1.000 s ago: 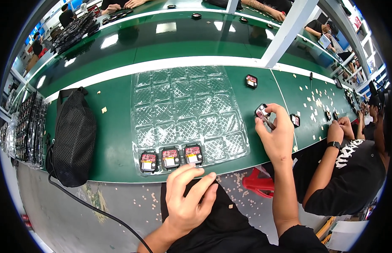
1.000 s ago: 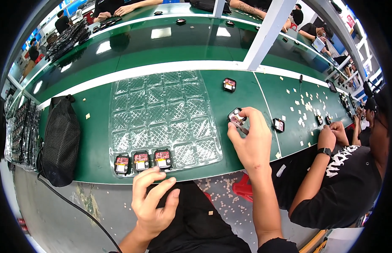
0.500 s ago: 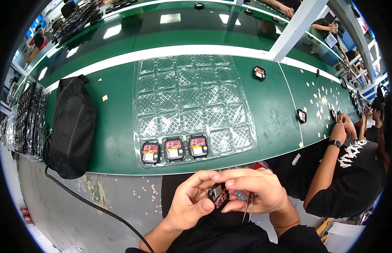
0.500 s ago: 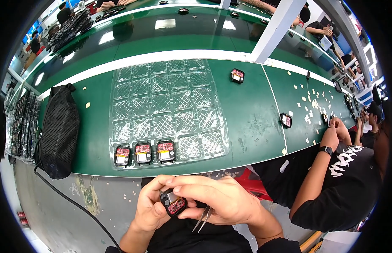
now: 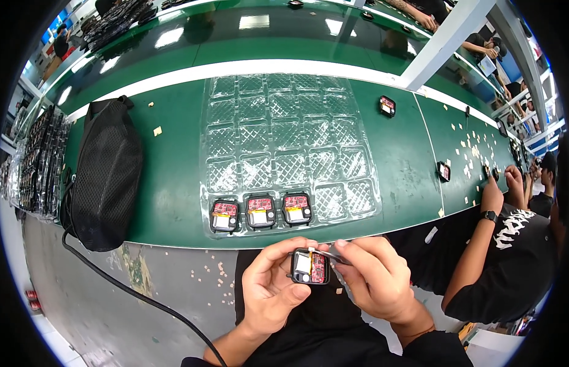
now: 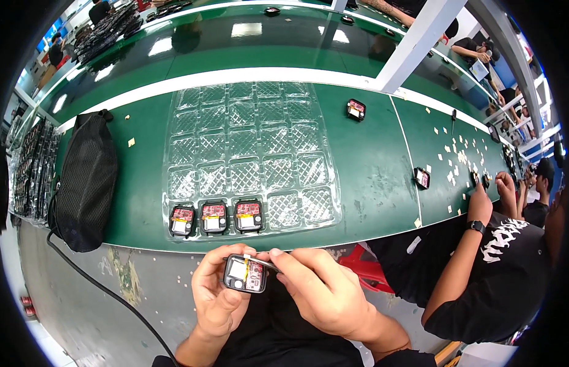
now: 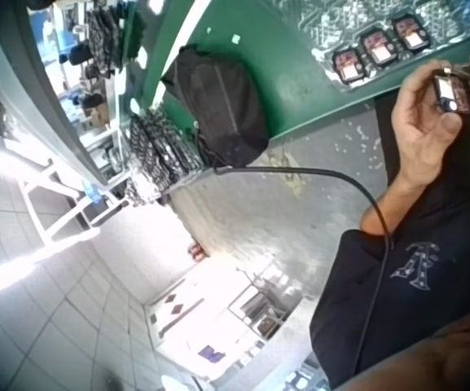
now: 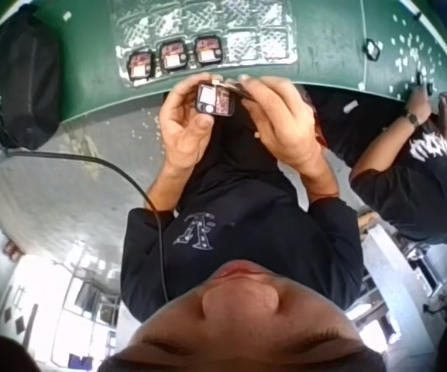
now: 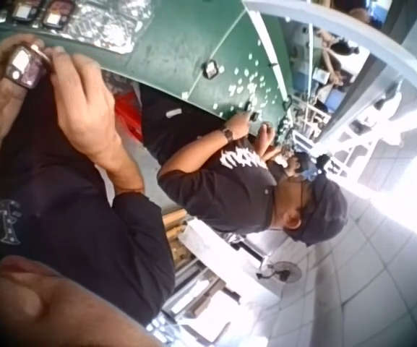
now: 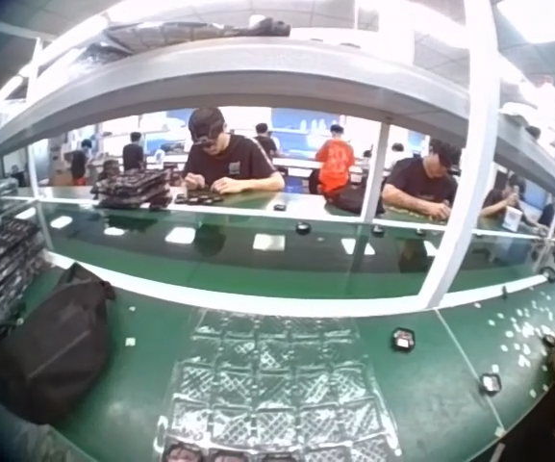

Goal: Applying sealant or adhesive to small electronic circuit boards housed in plastic casings using a dispenser tool.

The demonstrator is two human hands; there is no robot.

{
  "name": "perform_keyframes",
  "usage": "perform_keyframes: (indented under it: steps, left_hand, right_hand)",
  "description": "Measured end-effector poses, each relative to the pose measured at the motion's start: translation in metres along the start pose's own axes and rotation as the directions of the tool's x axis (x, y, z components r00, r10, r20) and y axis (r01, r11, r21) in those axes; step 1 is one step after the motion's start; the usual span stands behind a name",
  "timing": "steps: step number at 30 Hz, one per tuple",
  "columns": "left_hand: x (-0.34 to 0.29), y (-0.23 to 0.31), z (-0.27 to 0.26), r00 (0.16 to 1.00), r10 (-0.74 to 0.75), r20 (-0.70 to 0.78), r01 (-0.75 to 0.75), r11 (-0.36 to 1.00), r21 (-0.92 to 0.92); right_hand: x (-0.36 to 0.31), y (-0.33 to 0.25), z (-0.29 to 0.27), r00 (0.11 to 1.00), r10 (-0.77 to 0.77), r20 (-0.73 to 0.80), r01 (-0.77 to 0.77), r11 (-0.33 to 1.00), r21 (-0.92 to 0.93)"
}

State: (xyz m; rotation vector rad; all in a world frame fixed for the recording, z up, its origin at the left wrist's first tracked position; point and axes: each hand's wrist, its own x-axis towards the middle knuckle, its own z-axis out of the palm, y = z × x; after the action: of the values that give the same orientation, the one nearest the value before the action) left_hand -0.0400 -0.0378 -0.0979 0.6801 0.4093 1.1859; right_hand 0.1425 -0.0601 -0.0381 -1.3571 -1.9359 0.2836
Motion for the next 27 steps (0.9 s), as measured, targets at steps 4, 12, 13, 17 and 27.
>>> perform_keyframes:
  steps: [4, 12, 13, 17, 27]
  left_hand:
    - [-0.001, 0.006, 0.011, 0.99, -0.066, -0.122, 0.071, 0.997, 0.036]
    - [-0.004, 0.006, 0.009, 0.992, -0.043, -0.122, 0.053, 0.995, 0.081]
    - [-0.005, 0.006, 0.008, 0.992, -0.033, -0.118, 0.044, 0.995, 0.092]
    - [-0.003, 0.003, 0.009, 0.992, -0.04, -0.116, 0.05, 0.996, 0.08]
    - [-0.004, 0.005, 0.009, 0.992, -0.017, -0.128, 0.036, 0.988, 0.15]
  right_hand:
    - [-0.007, 0.012, 0.009, 0.975, -0.173, -0.139, 0.155, 0.979, -0.131]
    - [-0.008, 0.013, 0.013, 0.964, -0.238, -0.12, 0.206, 0.951, -0.229]
    - [-0.008, 0.012, 0.013, 0.967, -0.228, -0.114, 0.2, 0.956, -0.216]
    - [-0.009, 0.014, 0.011, 0.978, -0.148, -0.147, 0.138, 0.988, -0.071]
    - [-0.007, 0.013, 0.01, 0.995, -0.067, -0.072, 0.067, 0.998, -0.002]
